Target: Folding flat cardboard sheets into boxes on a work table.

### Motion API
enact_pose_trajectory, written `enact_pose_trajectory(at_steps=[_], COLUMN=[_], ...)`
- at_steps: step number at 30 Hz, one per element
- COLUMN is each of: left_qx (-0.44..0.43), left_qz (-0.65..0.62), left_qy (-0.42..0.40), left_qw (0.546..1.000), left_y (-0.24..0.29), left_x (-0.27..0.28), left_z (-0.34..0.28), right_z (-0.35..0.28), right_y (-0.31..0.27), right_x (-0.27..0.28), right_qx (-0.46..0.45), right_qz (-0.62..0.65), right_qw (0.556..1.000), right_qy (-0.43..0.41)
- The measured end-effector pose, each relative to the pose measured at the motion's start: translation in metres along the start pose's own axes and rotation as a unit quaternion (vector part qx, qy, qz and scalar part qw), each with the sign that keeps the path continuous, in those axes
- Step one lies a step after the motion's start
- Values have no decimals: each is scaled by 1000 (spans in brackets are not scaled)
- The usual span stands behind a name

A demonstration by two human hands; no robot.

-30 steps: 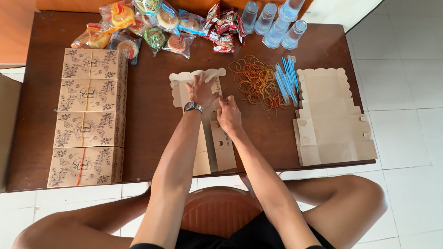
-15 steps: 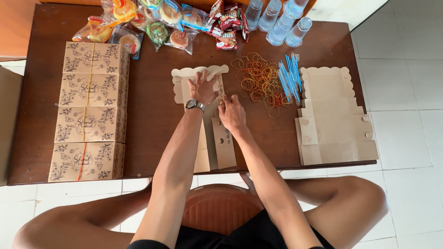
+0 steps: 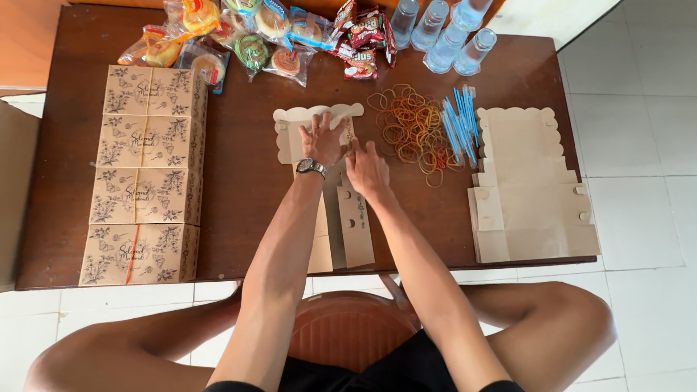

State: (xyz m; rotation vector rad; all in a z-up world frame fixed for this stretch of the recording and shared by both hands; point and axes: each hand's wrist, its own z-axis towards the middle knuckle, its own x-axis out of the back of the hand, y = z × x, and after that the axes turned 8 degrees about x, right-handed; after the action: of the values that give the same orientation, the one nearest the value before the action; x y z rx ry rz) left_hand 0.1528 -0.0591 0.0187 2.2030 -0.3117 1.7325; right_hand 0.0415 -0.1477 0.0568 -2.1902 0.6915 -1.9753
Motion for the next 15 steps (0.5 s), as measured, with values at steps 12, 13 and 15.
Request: enact_pose_trajectory(at_steps=[12, 13, 15], left_qx=[0, 0, -1], left_qz=[-1, 0, -1], left_qy=[19, 18, 22], left_qw=[1000, 1000, 1000], left_y=[1, 0, 0], left_x=[-9, -10, -11], left_z=[3, 3, 4], right_z=[56, 59, 65], right_y=[19, 20, 21], right_x=[-3, -4, -4], right_qx=[8, 8, 9], right_qz=[-26, -25, -21], right_qw=[998, 998, 999], right_qy=[-48, -49, -48])
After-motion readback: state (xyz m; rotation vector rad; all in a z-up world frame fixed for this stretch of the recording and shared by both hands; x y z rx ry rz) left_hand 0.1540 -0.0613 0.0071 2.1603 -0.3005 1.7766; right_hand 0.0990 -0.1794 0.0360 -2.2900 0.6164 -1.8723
